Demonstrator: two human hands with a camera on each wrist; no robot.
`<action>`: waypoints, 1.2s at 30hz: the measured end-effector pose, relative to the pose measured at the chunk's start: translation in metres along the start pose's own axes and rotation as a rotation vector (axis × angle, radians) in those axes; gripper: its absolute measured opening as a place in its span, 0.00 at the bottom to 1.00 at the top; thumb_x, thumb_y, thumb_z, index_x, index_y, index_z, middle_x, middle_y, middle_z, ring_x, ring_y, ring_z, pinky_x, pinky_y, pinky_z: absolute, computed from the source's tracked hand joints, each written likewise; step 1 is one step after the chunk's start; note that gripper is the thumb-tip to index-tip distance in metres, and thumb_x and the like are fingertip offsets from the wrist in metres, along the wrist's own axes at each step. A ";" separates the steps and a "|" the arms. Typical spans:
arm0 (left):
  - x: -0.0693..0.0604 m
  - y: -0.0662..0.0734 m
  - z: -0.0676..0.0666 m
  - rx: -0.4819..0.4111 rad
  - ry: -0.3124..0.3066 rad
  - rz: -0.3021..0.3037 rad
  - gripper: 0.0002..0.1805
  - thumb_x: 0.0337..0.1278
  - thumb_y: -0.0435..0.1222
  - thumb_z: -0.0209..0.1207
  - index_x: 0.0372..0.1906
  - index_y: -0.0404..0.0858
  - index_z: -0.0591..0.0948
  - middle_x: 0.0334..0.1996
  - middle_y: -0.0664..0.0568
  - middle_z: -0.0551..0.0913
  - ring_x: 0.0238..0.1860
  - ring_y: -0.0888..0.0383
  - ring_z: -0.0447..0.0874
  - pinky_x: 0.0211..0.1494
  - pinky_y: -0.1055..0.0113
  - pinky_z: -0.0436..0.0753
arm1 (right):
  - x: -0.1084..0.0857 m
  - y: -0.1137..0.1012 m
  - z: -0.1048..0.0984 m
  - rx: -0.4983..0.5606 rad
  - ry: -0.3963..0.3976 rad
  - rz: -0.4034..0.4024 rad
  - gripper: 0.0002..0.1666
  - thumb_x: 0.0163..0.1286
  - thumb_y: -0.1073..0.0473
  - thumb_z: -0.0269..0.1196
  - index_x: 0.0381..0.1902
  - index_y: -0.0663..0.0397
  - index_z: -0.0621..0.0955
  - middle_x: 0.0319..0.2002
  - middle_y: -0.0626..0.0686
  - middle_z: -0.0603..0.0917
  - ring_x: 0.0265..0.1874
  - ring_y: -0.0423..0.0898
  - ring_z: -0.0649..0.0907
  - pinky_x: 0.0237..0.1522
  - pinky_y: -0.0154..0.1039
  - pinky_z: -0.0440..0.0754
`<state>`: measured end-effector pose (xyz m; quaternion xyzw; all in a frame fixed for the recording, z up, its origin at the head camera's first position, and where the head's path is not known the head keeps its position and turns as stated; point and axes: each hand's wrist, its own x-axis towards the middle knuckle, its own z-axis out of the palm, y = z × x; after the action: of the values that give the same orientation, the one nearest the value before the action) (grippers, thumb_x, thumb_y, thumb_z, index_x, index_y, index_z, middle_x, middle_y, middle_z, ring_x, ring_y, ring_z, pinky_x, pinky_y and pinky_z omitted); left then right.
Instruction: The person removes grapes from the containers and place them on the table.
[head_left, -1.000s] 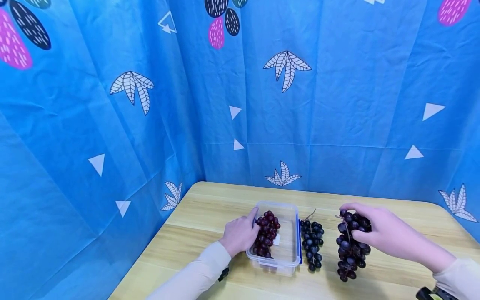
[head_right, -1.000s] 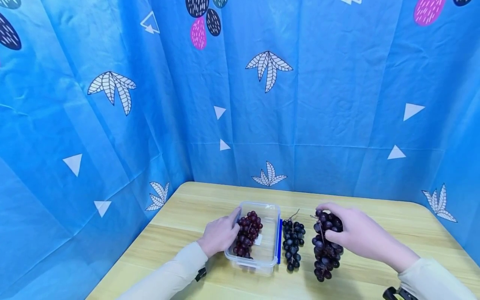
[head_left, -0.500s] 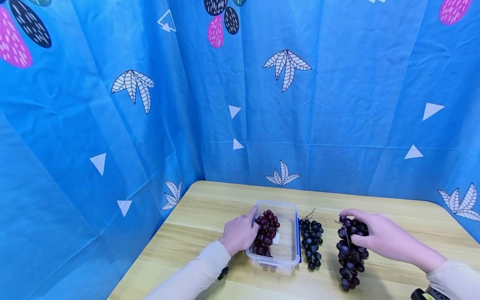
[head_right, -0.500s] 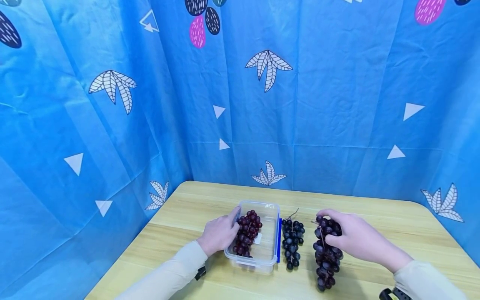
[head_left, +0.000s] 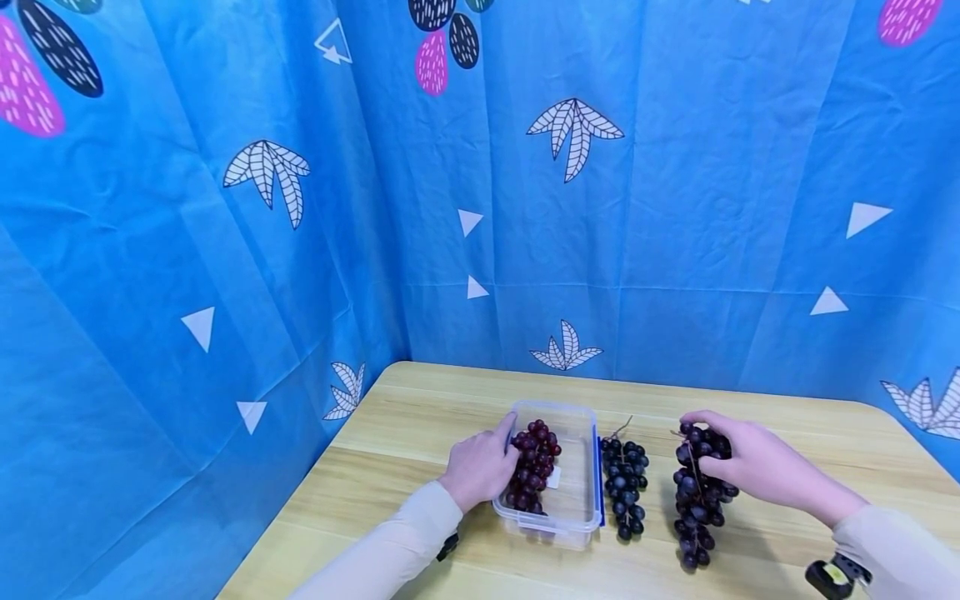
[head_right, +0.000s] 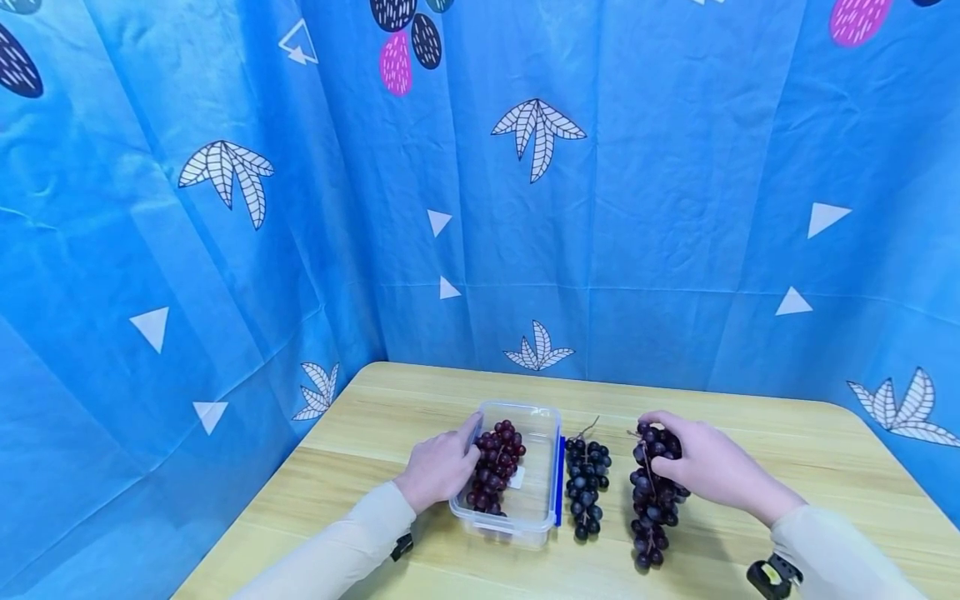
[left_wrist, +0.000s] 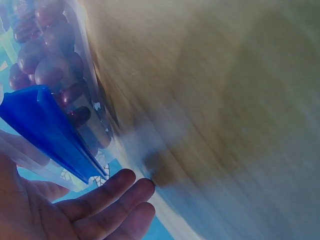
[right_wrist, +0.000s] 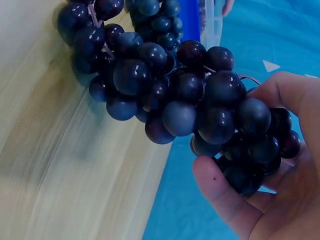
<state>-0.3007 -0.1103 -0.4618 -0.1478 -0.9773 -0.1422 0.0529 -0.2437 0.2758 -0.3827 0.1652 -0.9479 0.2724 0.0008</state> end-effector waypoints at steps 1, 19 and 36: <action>0.000 0.000 0.000 -0.002 0.003 0.001 0.33 0.73 0.48 0.44 0.79 0.47 0.60 0.42 0.47 0.88 0.34 0.55 0.84 0.30 0.60 0.80 | 0.002 0.002 0.001 -0.006 0.003 0.002 0.35 0.67 0.55 0.65 0.71 0.48 0.70 0.62 0.69 0.78 0.08 0.35 0.62 0.21 0.37 0.69; -0.001 0.001 0.003 -0.006 0.016 0.003 0.33 0.73 0.47 0.44 0.79 0.47 0.60 0.46 0.45 0.88 0.39 0.52 0.87 0.31 0.59 0.81 | 0.024 0.022 0.020 -0.038 0.086 0.004 0.36 0.66 0.56 0.65 0.72 0.51 0.69 0.57 0.62 0.81 0.12 0.37 0.65 0.37 0.45 0.72; -0.001 0.001 0.001 -0.002 0.025 0.013 0.33 0.72 0.47 0.45 0.79 0.47 0.60 0.42 0.46 0.88 0.34 0.54 0.85 0.29 0.60 0.80 | 0.046 0.035 0.036 -0.048 0.131 -0.023 0.34 0.66 0.56 0.66 0.69 0.55 0.72 0.61 0.68 0.79 0.40 0.53 0.84 0.52 0.63 0.78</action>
<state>-0.2999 -0.1089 -0.4631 -0.1522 -0.9755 -0.1446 0.0657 -0.2945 0.2707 -0.4270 0.1578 -0.9501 0.2600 0.0701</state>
